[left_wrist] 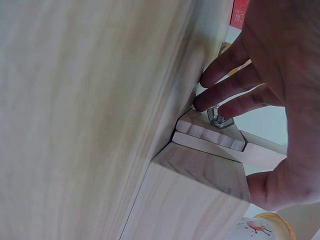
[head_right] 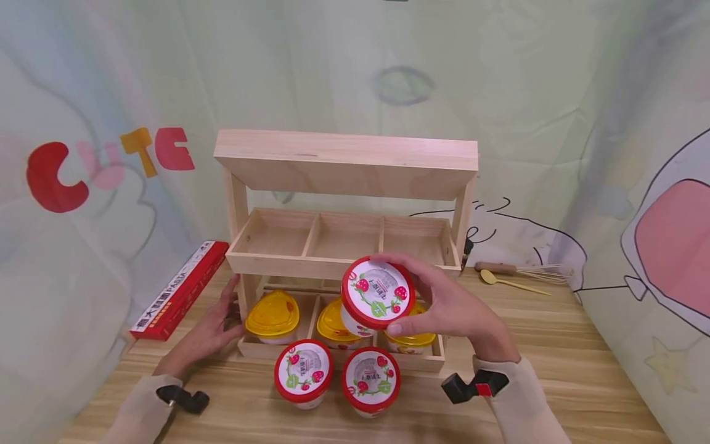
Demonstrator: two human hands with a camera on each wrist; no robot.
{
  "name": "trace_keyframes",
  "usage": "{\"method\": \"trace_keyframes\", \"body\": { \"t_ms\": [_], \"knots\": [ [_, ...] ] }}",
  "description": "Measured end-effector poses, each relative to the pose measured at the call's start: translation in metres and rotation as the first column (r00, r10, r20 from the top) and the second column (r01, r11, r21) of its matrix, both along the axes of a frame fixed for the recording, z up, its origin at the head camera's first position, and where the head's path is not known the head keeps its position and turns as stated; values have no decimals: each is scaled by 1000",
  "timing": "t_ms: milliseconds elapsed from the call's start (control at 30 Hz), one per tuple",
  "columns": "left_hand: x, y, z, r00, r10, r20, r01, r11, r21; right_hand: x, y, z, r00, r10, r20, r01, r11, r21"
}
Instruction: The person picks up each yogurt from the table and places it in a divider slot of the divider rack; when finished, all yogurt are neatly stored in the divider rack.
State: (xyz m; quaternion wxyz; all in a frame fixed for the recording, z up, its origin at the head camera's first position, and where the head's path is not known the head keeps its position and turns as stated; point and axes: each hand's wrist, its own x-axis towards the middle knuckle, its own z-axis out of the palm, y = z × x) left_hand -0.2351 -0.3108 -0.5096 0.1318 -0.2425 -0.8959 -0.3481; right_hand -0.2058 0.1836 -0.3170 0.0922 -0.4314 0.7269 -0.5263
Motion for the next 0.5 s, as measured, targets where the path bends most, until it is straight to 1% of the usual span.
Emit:
{"method": "trace_keyframes", "body": {
  "t_ms": [133,333,400,500],
  "knots": [
    [0,0,-1,1000,-4,4,4,1000,-13,-5,-11,7,1000,10,-2,-10,1000,-10],
    [1,0,1,1000,-3,14,3,1000,-4,-16,-28,19,999,36,0,-36,998,-45],
    [1,0,2,1000,-4,17,4,1000,-2,-18,-32,24,999,35,-4,-35,998,-54],
    [2,0,3,1000,-6,24,6,1000,-2,-19,-38,31,1000,5,-4,-5,999,-45]
  ]
}}
